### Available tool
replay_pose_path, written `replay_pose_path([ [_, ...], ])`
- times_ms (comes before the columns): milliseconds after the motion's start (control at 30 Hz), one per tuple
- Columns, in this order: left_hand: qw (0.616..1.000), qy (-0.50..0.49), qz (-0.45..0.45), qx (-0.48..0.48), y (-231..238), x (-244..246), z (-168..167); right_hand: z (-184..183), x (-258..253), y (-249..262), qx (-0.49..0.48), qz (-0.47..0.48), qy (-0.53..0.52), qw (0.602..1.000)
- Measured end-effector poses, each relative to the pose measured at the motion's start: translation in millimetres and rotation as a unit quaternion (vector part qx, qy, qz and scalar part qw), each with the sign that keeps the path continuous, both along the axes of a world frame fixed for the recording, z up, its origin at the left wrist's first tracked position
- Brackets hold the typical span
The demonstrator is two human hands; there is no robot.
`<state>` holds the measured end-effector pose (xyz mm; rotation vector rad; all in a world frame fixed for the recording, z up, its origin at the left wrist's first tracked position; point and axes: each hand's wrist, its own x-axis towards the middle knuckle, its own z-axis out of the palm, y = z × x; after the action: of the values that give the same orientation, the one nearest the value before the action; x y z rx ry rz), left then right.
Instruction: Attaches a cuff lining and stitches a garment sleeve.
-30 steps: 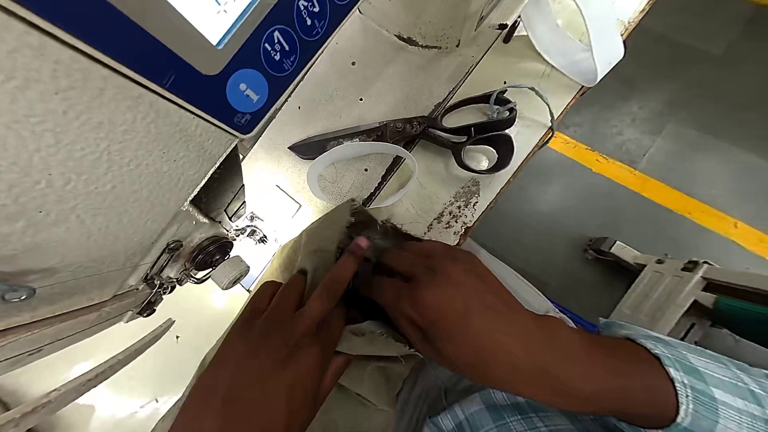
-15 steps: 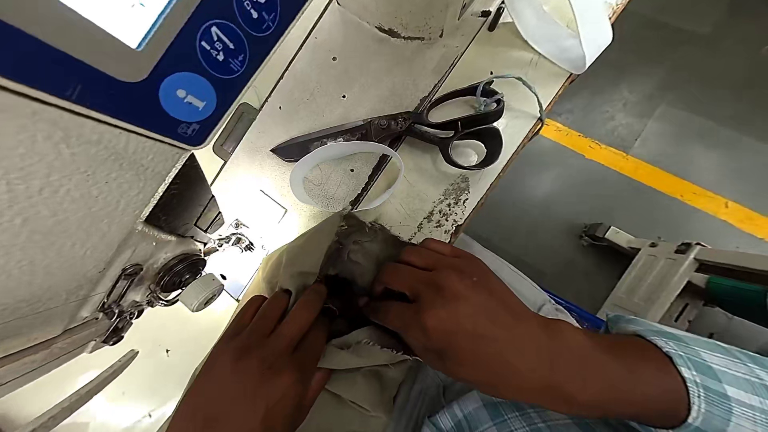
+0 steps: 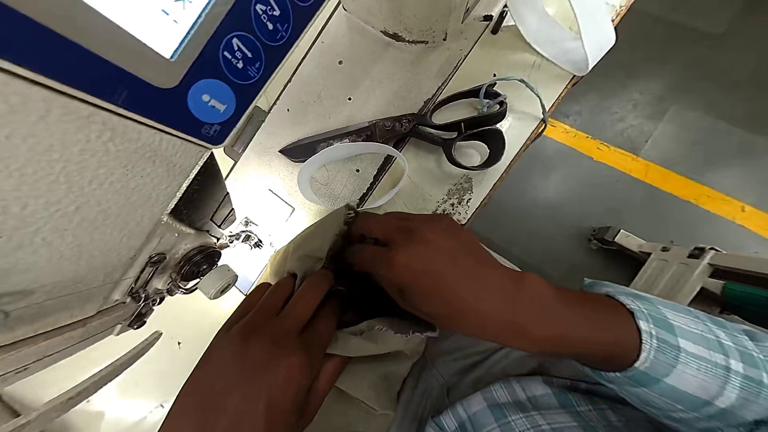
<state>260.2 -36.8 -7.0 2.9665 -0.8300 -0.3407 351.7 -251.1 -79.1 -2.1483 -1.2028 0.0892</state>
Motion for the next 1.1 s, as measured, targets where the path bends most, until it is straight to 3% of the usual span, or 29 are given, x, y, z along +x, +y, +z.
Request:
replay_pose_path([
  [133,0.999,0.032,0.025,-0.018,-3,8,11,-4,3,-3,-0.065,0.019,-0.04,0.997],
  [333,0.998,-0.052,0.036,0.006,-16,22,-5,-5,3,-11,-0.053,0.028,-0.012,0.998],
  [500,0.995,-0.062,0.049,0.058,-20,14,-12,-10,8,-28,0.017,-0.102,0.051,0.993],
  [600,0.994,-0.056,0.05,0.081,-18,9,-14,-9,11,-32,-0.028,-0.18,0.041,0.982],
  [1100,0.989,-0.082,0.065,0.108,-26,2,-15,-16,21,-7,-0.036,-0.188,0.048,0.98],
])
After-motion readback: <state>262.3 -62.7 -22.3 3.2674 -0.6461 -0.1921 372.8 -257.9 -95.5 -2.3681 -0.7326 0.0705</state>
